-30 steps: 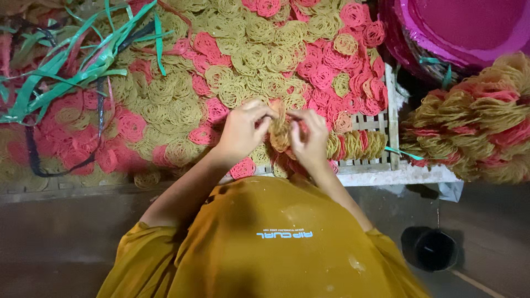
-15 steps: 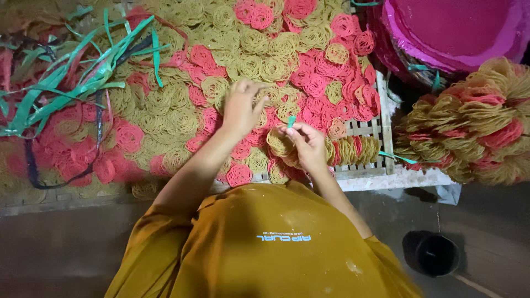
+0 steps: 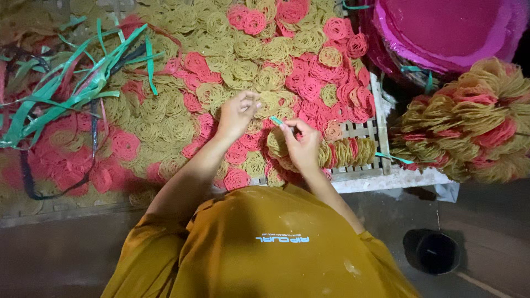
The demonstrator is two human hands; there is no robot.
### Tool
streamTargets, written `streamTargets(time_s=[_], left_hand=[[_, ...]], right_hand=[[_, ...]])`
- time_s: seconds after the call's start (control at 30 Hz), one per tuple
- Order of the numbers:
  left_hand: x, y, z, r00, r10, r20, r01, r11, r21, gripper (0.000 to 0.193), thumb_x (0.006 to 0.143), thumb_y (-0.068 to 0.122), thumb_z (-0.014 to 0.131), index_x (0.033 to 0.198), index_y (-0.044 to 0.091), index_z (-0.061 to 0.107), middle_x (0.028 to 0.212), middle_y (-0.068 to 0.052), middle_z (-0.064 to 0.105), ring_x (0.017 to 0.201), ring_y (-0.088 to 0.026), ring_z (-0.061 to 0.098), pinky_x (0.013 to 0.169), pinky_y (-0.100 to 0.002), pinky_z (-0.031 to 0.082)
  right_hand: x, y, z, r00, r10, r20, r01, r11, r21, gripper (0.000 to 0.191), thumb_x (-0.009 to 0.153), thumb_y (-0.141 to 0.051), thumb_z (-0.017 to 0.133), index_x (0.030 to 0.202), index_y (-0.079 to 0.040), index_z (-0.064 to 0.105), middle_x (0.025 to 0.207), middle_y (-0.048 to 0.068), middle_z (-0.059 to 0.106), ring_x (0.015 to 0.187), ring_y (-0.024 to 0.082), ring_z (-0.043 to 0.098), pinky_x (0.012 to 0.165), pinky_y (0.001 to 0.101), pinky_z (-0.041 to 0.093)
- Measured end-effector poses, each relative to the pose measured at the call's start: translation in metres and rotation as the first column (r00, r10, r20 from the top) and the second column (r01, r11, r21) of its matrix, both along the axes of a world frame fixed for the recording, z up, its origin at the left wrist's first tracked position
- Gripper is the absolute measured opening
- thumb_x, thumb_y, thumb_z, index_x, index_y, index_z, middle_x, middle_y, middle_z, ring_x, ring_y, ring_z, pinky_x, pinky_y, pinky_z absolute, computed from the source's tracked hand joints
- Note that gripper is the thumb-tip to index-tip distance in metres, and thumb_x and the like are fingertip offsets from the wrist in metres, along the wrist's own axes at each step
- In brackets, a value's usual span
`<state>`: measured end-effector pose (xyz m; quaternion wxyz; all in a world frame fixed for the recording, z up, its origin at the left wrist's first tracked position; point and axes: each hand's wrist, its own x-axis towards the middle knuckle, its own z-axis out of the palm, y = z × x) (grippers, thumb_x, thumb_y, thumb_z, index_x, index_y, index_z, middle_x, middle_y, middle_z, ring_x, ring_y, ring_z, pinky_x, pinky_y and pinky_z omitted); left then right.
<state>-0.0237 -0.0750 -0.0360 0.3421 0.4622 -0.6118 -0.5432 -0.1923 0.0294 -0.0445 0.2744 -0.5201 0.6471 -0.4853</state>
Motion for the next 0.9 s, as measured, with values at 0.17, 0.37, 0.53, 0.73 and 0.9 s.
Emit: streamTargets(time_s=[0.17,0.37,0.53,0.73,0.9], left_hand=[[0.016,0.018,-0.004,0.969,0.057,-0.242,-0.004,0.977,0.215,0.025,0.098,0.005,0.065,0.123,0.003,0.062,0.091,-0.004,0.071,0.079,-0.010,0.065,0.069,-0.025,0.058],[0.016,0.030,-0.018,0.944,0.068,-0.322,-0.034,0.993,0.110,0.024,0.097,0.000,0.068,0.120,0.000,0.061,0.110,-0.008,0.067,0.100,-0.010,0.068,0.081,-0.026,0.061],[0.011,0.035,-0.024,0.943,0.062,-0.326,-0.055,0.998,0.030,0.025,0.095,-0.003,0.068,0.118,-0.002,0.060,0.113,-0.007,0.066,0.102,-0.012,0.069,0.083,-0.025,0.060],[0.006,0.039,-0.027,0.961,0.044,-0.272,-0.061,0.997,-0.052,0.025,0.094,-0.004,0.069,0.117,-0.002,0.061,0.113,-0.008,0.066,0.105,-0.012,0.069,0.089,-0.025,0.059],[0.005,0.041,-0.029,0.948,0.022,-0.317,-0.026,1.000,-0.011,0.023,0.095,-0.004,0.068,0.115,-0.001,0.058,0.111,-0.007,0.063,0.106,-0.011,0.064,0.092,-0.026,0.057]], right_hand=[[0.010,-0.007,0.003,0.985,-0.009,-0.173,-0.022,0.984,-0.176,0.005,0.094,-0.008,0.075,0.095,-0.004,0.074,0.076,0.006,0.070,0.064,0.010,0.061,0.059,0.0273,0.045],[0.017,-0.008,0.004,0.941,-0.026,-0.338,-0.035,0.985,-0.172,0.006,0.091,-0.009,0.077,0.090,-0.004,0.075,0.068,0.009,0.067,0.059,0.020,0.059,0.066,0.0370,0.045],[0.016,-0.006,0.006,0.951,0.005,-0.309,-0.064,0.981,-0.182,0.005,0.092,-0.008,0.075,0.093,-0.004,0.073,0.073,0.008,0.067,0.064,0.019,0.061,0.065,0.0351,0.046],[0.012,-0.004,-0.001,0.957,-0.018,-0.289,-0.030,0.987,-0.158,0.005,0.092,-0.007,0.075,0.090,-0.003,0.072,0.065,0.007,0.063,0.057,0.017,0.057,0.058,0.0332,0.043],[0.011,-0.008,-0.007,0.959,-0.024,-0.281,0.000,0.996,-0.085,0.003,0.092,-0.008,0.075,0.091,-0.006,0.075,0.063,0.004,0.065,0.052,0.015,0.056,0.050,0.0330,0.039]])
